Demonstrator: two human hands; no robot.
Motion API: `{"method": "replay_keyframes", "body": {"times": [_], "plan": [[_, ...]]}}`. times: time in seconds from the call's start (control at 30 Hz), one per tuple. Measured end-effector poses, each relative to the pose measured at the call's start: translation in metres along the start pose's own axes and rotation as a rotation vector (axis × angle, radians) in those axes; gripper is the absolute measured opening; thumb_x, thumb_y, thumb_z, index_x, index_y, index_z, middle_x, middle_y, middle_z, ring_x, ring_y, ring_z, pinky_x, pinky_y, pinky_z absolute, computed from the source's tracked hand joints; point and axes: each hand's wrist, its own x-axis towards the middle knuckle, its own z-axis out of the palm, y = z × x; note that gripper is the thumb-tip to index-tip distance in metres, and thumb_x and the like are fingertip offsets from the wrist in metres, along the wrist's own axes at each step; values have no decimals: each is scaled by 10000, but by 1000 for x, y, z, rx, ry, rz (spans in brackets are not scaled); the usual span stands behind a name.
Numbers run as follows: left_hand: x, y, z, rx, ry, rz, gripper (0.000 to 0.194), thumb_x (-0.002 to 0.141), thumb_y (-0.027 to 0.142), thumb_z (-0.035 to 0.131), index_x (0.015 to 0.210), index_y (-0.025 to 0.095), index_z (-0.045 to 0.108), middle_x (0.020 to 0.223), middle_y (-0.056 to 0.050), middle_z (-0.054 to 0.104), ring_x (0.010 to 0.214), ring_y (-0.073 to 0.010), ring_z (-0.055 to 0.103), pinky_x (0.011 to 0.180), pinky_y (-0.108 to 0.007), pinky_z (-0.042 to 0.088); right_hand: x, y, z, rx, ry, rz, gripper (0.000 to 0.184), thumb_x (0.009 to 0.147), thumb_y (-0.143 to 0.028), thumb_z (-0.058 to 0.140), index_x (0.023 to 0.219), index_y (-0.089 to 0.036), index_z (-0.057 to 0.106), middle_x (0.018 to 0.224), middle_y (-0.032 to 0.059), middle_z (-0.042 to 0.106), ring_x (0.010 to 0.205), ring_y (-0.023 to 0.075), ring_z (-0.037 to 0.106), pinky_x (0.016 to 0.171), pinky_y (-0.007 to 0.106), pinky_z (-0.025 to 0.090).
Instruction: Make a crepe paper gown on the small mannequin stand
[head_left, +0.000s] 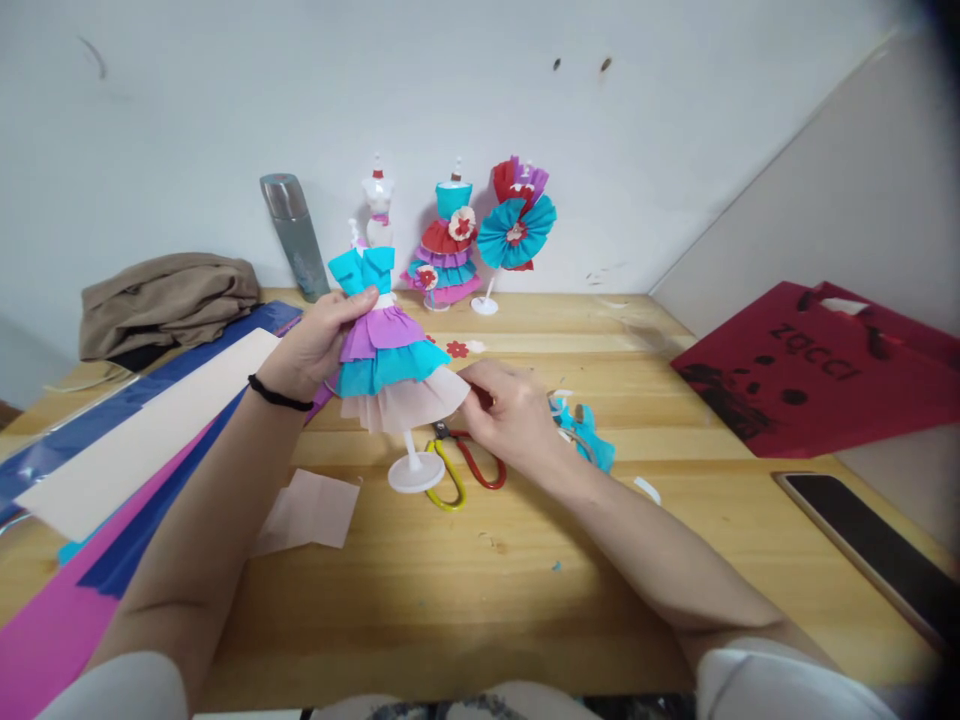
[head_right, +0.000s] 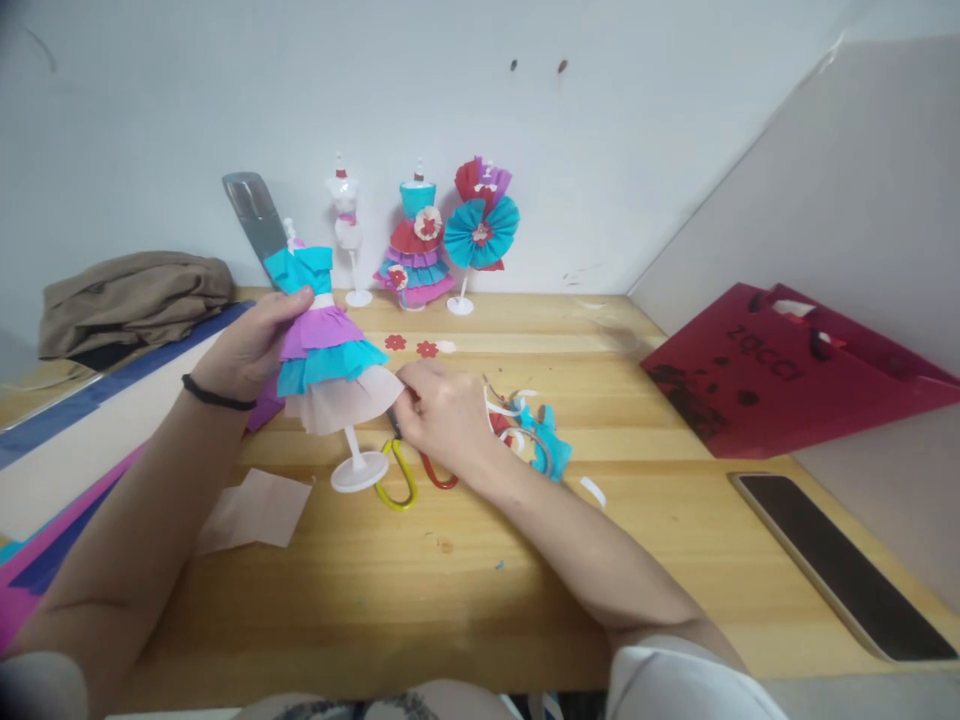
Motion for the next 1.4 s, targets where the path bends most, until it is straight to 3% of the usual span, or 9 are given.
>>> {"method": "replay_keyframes", "body": {"times": [0.13, 0.4, 0.73, 0.8, 0.97, 1.03, 1.13, 1.27, 1.4], "plan": [[0, 1, -1, 48, -26, 30, 74, 801, 221, 716, 757, 163, 704, 696, -12, 692, 601, -143, 628, 645, -271, 544, 0, 2, 1, 11, 64, 17, 210, 817, -185, 472, 646, -177, 594, 601, 8, 560, 550, 118, 460, 548, 257, 306], [-1, 3, -1, 45, -50, 92, 165, 707, 228, 816, 807, 140, 718, 723, -25, 714, 623, -152, 655, 653, -265, 561, 5, 12, 10, 509, -3, 260, 249, 841, -278, 512, 628, -174, 588, 543, -36, 480, 523, 97, 414, 521, 240, 304], [9, 1, -9, -40, 51, 72, 58, 826, 194, 712, 814, 145, 682, 745, -13, 713, 684, -172, 684, 773, -340, 597, 6, 16, 12, 371, -25, 265, 219, 794, -331, 554, 630, -187, 555, 543, -34, 497, 518, 100, 417, 519, 237, 313], [12, 2, -13, -92, 88, 79, 50, 835, 182, 705, 826, 144, 673, 762, -15, 723, 697, -167, 691, 806, -343, 600, 8, 14, 4, 272, -129, 235, 225, 801, -322, 551, 624, -184, 563, 532, -27, 521, 504, 103, 434, 518, 239, 312], [15, 8, -30, -156, 142, 77, 108, 810, 214, 751, 825, 146, 668, 792, -40, 741, 750, -185, 708, 837, -366, 591, 7, 15, -10, -29, -612, 119, 126, 814, -239, 600, 711, -192, 652, 594, 1, 625, 525, 129, 524, 520, 249, 285], [18, 9, -39, -146, 165, 84, 132, 790, 244, 778, 812, 165, 674, 806, -52, 748, 795, -201, 711, 845, -380, 584, 4, 16, -10, -114, -697, 69, 34, 794, -218, 641, 790, -212, 674, 623, 2, 647, 558, 146, 567, 530, 254, 285], [25, 7, -50, -134, 246, 114, 136, 769, 247, 794, 756, 195, 669, 770, -46, 746, 860, -214, 706, 853, -380, 571, -3, 12, -3, -193, -801, 33, 210, 802, -280, 664, 1008, -243, 672, 744, 16, 700, 657, 189, 641, 567, 265, 324], [32, 3, -58, -179, 336, 152, 174, 762, 196, 788, 680, 210, 635, 670, -14, 713, 892, -206, 694, 871, -349, 549, -15, -5, 10, -395, -932, 59, 649, 790, -363, 654, 1376, -127, 508, 983, 155, 733, 817, 296, 693, 603, 316, 389], [32, 4, -63, -208, 324, 148, 160, 772, 194, 781, 721, 192, 630, 651, -11, 702, 838, -191, 690, 856, -344, 549, -20, -10, 18, -380, -953, -8, 667, 808, -208, 536, 1455, -97, 416, 1030, 164, 727, 851, 281, 699, 633, 321, 420]]}}
